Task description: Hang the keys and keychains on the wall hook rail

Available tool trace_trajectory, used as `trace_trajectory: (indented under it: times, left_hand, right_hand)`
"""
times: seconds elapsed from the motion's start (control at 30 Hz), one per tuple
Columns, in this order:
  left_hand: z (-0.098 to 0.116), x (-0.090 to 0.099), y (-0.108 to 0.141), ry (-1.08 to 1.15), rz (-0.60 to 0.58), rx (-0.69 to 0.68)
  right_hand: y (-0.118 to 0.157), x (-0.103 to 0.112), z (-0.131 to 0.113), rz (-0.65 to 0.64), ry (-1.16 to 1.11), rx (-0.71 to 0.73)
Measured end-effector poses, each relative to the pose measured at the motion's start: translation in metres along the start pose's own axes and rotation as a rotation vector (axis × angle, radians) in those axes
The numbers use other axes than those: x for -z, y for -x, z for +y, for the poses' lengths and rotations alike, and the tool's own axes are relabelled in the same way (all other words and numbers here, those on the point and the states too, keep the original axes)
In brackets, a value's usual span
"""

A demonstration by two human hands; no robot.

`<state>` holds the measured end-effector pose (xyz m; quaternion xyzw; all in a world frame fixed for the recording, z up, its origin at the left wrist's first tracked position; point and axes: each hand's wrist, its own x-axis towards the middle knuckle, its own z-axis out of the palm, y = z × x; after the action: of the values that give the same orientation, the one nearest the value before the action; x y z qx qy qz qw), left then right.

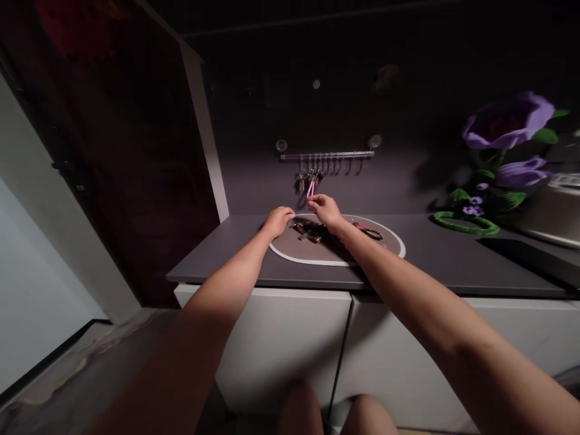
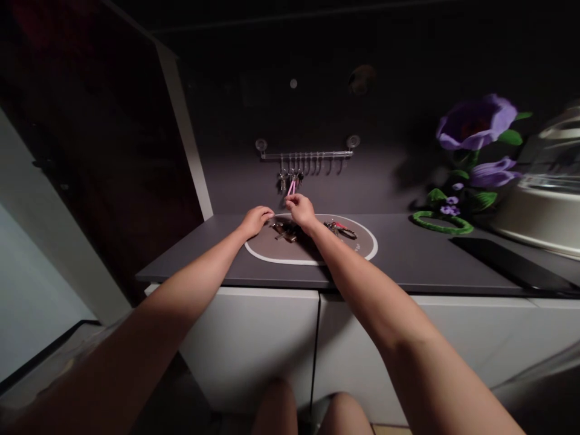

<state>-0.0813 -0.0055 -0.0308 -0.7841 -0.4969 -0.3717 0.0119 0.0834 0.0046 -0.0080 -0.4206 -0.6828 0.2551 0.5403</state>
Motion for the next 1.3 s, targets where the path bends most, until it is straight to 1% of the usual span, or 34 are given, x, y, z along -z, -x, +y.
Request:
trace_trajectory:
  times: [0.1, 0.17, 0.23, 0.4, 0.5, 0.6, 0.8, 0.93, 1.1, 1.3]
  left_hand:
    - [-0.001, 0.002, 0.002, -0.004, -0.030, 0.009]
    - [-0.003, 0.003, 0.003, 0.003, -0.063, 0.008]
    - [-0.005, 0.003, 0.004, 0.013, -0.102, 0.007]
    - [-0.011, 0.003, 0.006, 0.037, -0.195, 0.004]
    - [-0.013, 0.002, 0.006, 0.009, -0.214, -0.011]
    - [-0.015, 0.001, 0.004, -0.020, -0.188, -0.041]
    - [-0.018, -0.002, 0.001, -0.042, -0.127, -0.072]
    - [-0.017, -0.001, 0.000, 0.001, -0.103, -0.045]
    - [-0.009, 0.003, 0.001, 0.097, -0.064, 0.012]
    - [-0.002, 0.007, 0.001, 0.150, -0.011, 0.013]
  right_hand:
    - [0.009, 0.002, 0.006, -0.079, 0.259, 0.105]
    - [0.013, 0.005, 0.006, -0.170, 0.422, 0.161]
    - [0.015, 0.007, 0.006, -0.251, 0.531, 0.189]
    - [0.014, 0.010, 0.008, -0.348, 0.612, 0.179]
    - [0.012, 0.009, 0.009, -0.390, 0.628, 0.177]
    - [0.010, 0.007, 0.010, -0.404, 0.640, 0.183]
    - [0.004, 0.003, 0.016, -0.372, 0.632, 0.209]
    - [0.002, 0.001, 0.018, -0.370, 0.641, 0.240]
    - [0.004, 0.001, 0.014, -0.363, 0.678, 0.251]
    - [0.006, 0.000, 0.007, -0.337, 0.694, 0.233]
